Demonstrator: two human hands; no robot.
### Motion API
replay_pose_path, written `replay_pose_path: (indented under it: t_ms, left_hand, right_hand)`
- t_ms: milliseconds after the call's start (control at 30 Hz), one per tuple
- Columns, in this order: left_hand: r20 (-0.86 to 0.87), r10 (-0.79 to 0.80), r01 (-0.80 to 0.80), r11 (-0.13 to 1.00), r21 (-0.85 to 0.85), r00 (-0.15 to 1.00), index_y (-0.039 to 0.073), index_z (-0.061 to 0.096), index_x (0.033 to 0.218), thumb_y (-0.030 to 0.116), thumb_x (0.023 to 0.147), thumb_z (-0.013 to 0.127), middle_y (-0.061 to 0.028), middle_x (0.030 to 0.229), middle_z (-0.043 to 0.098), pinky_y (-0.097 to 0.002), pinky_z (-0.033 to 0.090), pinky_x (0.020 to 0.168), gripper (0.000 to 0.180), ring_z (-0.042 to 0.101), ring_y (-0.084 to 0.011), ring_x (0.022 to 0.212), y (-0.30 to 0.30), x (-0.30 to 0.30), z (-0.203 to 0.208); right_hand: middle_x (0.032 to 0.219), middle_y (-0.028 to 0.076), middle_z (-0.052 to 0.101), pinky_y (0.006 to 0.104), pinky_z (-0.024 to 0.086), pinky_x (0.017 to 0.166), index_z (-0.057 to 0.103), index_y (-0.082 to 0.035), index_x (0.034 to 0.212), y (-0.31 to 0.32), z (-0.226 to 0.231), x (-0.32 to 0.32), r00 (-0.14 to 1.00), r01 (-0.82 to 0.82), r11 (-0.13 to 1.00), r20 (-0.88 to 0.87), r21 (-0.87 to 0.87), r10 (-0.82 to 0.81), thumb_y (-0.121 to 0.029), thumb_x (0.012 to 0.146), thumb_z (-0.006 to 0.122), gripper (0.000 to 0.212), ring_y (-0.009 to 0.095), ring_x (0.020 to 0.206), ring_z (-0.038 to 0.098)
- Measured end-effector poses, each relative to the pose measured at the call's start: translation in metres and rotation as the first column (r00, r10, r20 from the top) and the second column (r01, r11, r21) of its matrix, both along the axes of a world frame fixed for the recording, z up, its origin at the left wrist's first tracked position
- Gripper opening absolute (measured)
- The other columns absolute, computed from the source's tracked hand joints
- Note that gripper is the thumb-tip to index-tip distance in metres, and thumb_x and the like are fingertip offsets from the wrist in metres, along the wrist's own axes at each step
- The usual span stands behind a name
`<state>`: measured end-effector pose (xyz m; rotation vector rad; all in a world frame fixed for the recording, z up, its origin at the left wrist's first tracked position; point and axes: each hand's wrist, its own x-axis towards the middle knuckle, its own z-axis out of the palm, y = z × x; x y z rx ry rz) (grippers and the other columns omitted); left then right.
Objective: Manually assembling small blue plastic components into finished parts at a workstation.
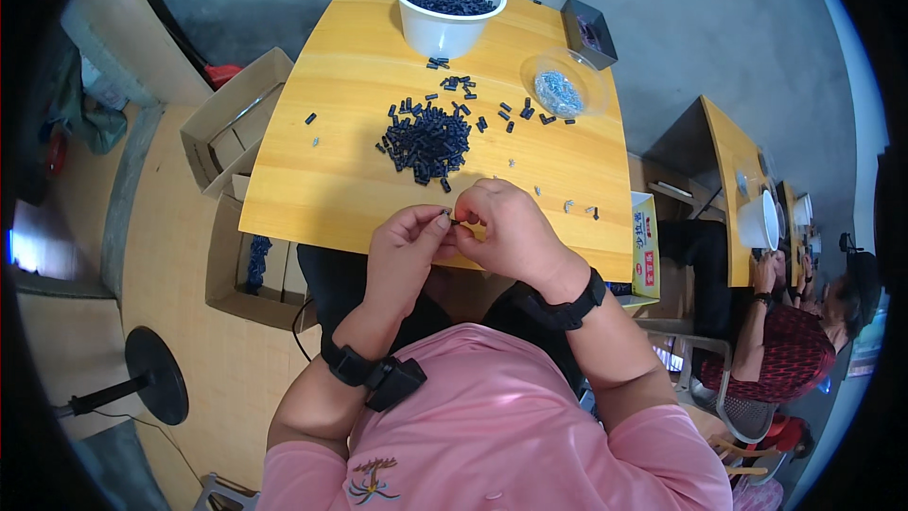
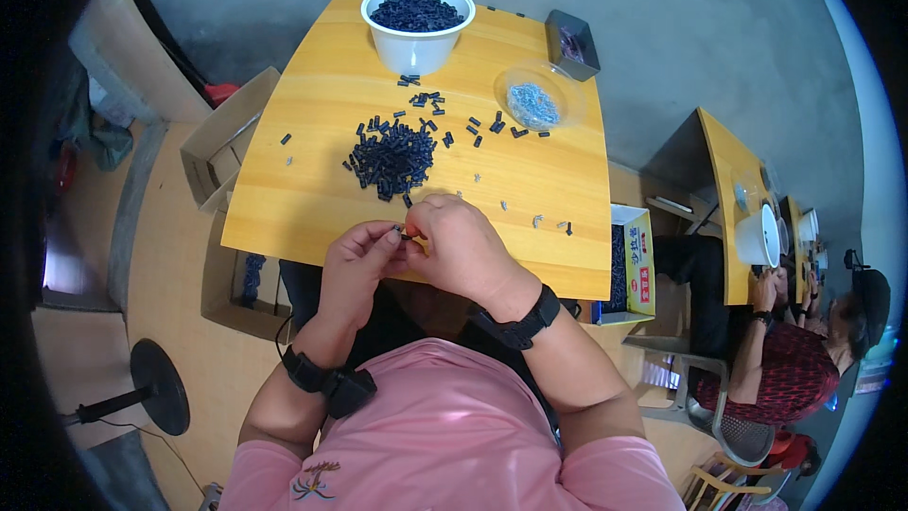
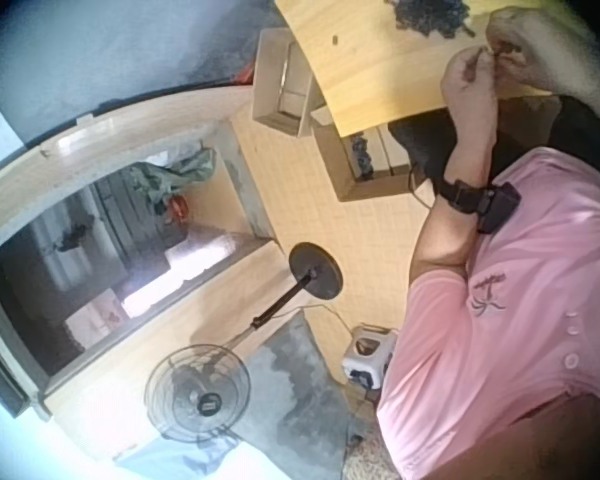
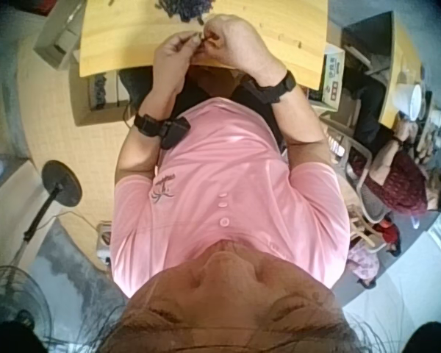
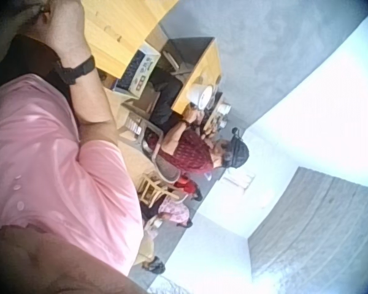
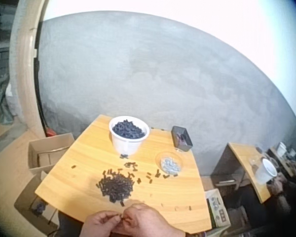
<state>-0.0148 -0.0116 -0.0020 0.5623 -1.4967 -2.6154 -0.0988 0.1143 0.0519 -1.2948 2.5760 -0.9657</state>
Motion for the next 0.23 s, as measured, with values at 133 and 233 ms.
replay_pose_path:
  t_ms: [133, 233]
  left_hand:
    - [-0.002, -0.007, 0.007, 1.000, 0.007, 1.000, -0.001, 0.058, 0.103, 0.010, 0.089, 0.056, -0.0068, 0.085, 0.064, -0.0231, 0.052, 0.070, 0.018, 0.062, -0.0124, 0.076, 0.000, 0.001, -0.001]
    - [0.019, -0.013, 0.011, 0.999, 0.053, 1.000, -0.001, 0.058, 0.103, 0.011, 0.087, 0.059, -0.0078, 0.087, 0.065, -0.0220, 0.051, 0.071, 0.020, 0.063, -0.0128, 0.078, -0.001, 0.003, -0.002]
  right_hand:
    - [0.073, 0.009, 0.057, 0.0309, 0.046, 0.059, 0.058, -0.003, 0.077, 0.003, -0.005, 0.004, 0.975, 0.084, 0.990, 0.213, -0.113, -0.058, -0.003, 0.068, 0.065, 0.011, 0.022, 0.068, 0.057]
    - [0.077, 0.001, 0.061, 0.0262, 0.046, 0.057, 0.061, -0.008, 0.083, 0.005, -0.018, 0.008, 0.904, 0.196, 0.964, 0.415, -0.182, -0.105, -0.005, 0.077, 0.064, 0.008, 0.016, 0.065, 0.056]
